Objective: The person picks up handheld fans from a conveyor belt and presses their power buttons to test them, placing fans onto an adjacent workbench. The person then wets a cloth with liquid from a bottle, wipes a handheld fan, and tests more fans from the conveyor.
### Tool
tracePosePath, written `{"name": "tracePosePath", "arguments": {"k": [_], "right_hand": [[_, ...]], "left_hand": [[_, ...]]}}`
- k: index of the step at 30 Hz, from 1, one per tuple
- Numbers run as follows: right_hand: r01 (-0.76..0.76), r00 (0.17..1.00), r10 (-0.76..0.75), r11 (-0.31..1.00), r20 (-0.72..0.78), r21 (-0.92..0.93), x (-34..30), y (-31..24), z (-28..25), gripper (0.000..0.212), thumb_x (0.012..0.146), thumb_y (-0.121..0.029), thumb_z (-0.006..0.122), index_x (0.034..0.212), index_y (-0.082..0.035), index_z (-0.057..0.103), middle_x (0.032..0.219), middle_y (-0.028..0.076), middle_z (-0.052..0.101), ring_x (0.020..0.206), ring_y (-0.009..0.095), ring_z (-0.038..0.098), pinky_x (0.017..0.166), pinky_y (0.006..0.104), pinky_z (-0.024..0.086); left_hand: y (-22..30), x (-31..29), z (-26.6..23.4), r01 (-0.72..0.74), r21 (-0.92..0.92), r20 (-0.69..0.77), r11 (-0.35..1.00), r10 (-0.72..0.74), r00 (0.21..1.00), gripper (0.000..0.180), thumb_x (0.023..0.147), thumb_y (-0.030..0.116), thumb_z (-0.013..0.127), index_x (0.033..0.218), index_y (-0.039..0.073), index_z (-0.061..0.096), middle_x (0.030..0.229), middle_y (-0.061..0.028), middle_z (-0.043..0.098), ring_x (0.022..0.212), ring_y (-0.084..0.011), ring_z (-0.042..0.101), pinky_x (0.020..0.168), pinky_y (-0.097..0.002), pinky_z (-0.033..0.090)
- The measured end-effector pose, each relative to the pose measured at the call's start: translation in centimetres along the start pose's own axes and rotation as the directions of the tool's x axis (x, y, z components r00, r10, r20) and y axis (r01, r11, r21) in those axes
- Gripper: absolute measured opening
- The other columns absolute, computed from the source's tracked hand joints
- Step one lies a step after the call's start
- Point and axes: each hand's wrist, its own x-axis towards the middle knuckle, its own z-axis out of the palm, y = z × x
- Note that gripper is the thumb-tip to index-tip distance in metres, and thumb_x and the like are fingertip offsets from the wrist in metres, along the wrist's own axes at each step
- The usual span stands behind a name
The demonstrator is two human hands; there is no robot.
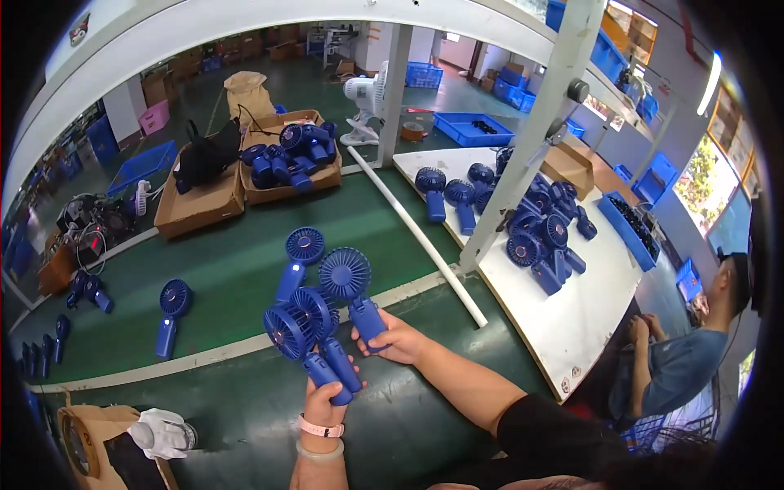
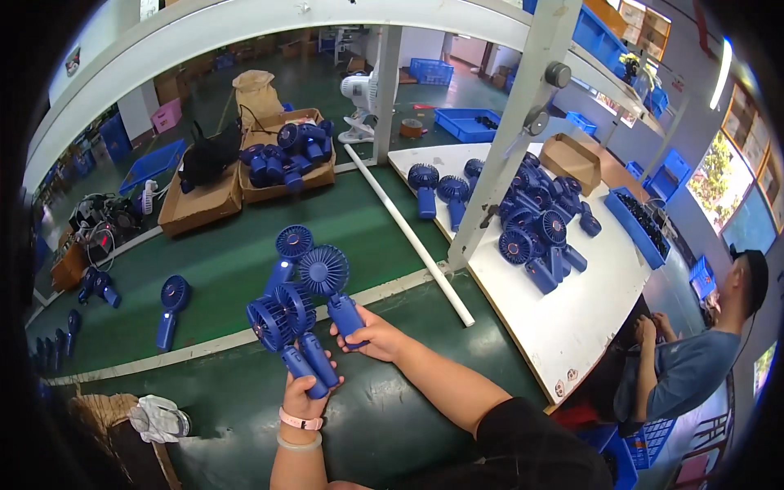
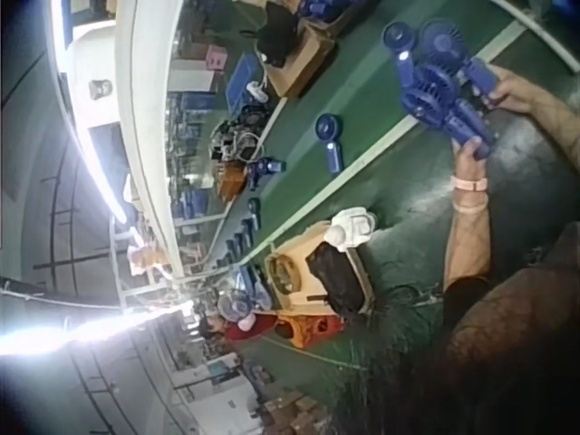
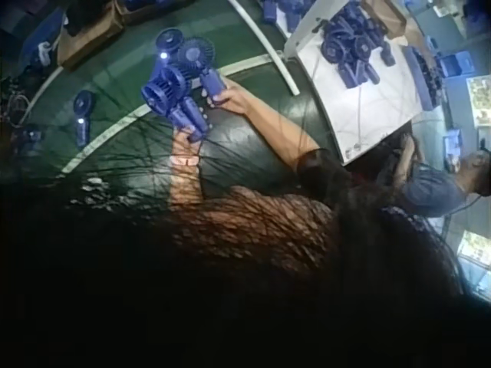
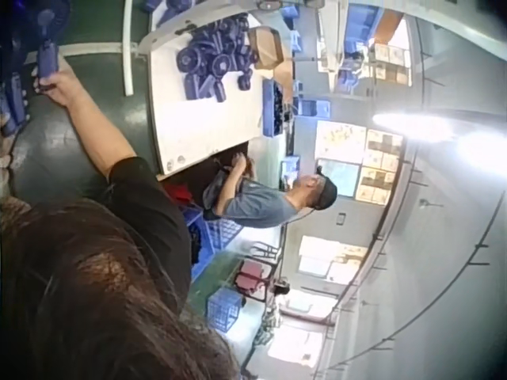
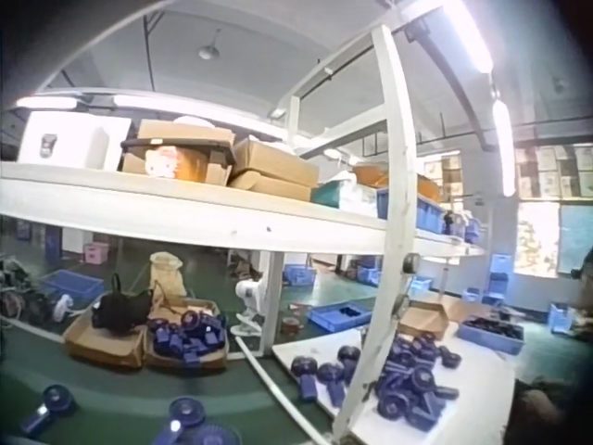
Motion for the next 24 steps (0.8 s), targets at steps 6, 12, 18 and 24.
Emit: {"name": "tracePosePath", "arguments": {"k": [6, 12, 18, 24], "right_hand": [[-0.031, 0.999, 0.032, 0.993, -0.005, 0.112, -0.09, -0.45, -0.02, 0.05, 0.076, -0.002, 0.062, 0.119, -0.01, 0.039, 0.099, 0.008, 0.055, 0.082, 0.019, 0.058, 0.07, 0.032, 0.05], [-0.005, 0.999, 0.011, 0.982, -0.032, 0.187, -0.18, -0.5, 0.0, 0.038, 0.082, -0.015, 0.06, 0.116, -0.009, 0.043, 0.1, 0.012, 0.054, 0.08, 0.022, 0.057, 0.066, 0.0341, 0.05], [-0.037, 0.995, 0.011, 0.962, 0.098, 0.27, -0.16, -0.39, 0.03, 0.038, 0.089, -0.033, 0.051, 0.115, -0.008, 0.041, 0.096, 0.01, 0.055, 0.075, 0.02, 0.057, 0.064, 0.0313, 0.048], [-0.028, 0.994, 0.005, 0.979, 0.113, 0.202, -0.33, 0.09, 0.19, 0.051, 0.086, -0.041, 0.053, 0.124, -0.011, 0.038, 0.099, 0.013, 0.054, 0.075, 0.022, 0.055, 0.065, 0.0335, 0.046]], "left_hand": [[-0.01, -0.34, -0.09, -0.001, -0.061, -0.022, 0.998, -0.001, 1.0, 0.081, 0.063, 0.003, 0.057, 0.136, 0.016, 0.024, 0.112, -0.0183, 0.049, 0.099, -0.0304, 0.054, 0.078, -0.0498, 0.05], [0.08, -0.26, -0.04, 0.006, -0.058, -0.066, 0.998, -0.01, 0.998, 0.082, 0.062, 0.007, 0.058, 0.135, 0.019, 0.025, 0.114, -0.0174, 0.049, 0.098, -0.0297, 0.054, 0.078, -0.05, 0.05], [0.06, -0.43, -0.37, -0.011, -0.154, -0.018, 0.988, 0.008, 1.0, 0.082, 0.063, 0.007, 0.061, 0.135, 0.022, 0.025, 0.116, -0.0167, 0.048, 0.104, -0.0302, 0.053, 0.08, -0.0504, 0.05], [0.06, -0.15, -0.61, -0.032, -0.223, 0.11, 0.974, 0.058, 0.992, 0.082, 0.063, 0.002, 0.06, 0.135, 0.023, 0.026, 0.118, -0.0162, 0.045, 0.105, -0.0307, 0.052, 0.083, -0.0517, 0.048]]}}
